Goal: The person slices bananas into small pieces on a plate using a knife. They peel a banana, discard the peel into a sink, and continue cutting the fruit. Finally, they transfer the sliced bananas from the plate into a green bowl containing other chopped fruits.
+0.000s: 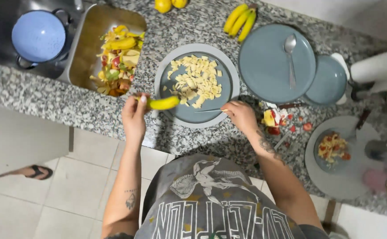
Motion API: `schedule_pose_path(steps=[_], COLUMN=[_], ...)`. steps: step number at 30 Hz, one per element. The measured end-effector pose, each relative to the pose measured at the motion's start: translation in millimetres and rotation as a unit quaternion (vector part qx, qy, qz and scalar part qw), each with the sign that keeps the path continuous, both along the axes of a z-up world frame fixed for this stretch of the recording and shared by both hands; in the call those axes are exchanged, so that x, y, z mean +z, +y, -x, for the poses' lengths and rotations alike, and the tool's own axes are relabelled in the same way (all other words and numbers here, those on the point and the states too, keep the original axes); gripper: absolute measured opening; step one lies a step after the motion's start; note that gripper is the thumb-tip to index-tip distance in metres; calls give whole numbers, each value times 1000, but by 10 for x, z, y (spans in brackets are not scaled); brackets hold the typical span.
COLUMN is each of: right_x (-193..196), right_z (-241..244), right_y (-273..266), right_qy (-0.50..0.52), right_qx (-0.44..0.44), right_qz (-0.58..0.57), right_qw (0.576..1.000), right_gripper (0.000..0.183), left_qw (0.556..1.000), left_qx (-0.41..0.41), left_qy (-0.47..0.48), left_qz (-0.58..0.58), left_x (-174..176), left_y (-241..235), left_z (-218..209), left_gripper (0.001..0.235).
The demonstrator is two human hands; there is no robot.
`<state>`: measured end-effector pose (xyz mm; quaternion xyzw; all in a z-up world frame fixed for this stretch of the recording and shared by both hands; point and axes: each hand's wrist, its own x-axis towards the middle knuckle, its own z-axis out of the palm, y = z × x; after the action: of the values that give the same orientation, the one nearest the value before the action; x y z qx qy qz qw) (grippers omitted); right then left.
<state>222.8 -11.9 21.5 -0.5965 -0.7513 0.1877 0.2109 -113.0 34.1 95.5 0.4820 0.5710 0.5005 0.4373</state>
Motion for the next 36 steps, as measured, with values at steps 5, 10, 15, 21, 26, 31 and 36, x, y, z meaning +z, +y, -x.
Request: schedule_pose_path(steps=[5, 10, 15, 21, 26, 31, 36], right_x=[-213, -362, -476, -68, -203, -223, 492], right_z=[34, 187, 304, 301, 448, 487, 545], right_y=[362, 631, 799, 368, 326, 661, 336], right_qy=[21, -36, -53, -44, -34, -48, 51], right_qx=[50, 45, -16, 0, 20, -21, -48], right_qz=[-81, -117, -127, -105, -72, -104, -15], right_qw=[995, 991, 990, 994, 997, 993, 997], right_gripper=[3, 8, 11, 11, 11, 13, 26], left_qw=[987, 977, 980, 985, 991, 991, 986], left_qx=[111, 147, 115, 78, 50, 40, 40], left_qy=[-67, -83, -79, -74, -52, -56, -107], left_qz=[89, 130, 144, 136, 116, 115, 120], left_x=[-245, -326, -233, -290, -403, -453, -315], left_y=[-932, -1322, -1268, -1053, -979, -982, -821], left_z=[-110, -254, -340, -314, -283, -311, -400], left_gripper=[18, 18, 19, 16, 15, 15, 17])
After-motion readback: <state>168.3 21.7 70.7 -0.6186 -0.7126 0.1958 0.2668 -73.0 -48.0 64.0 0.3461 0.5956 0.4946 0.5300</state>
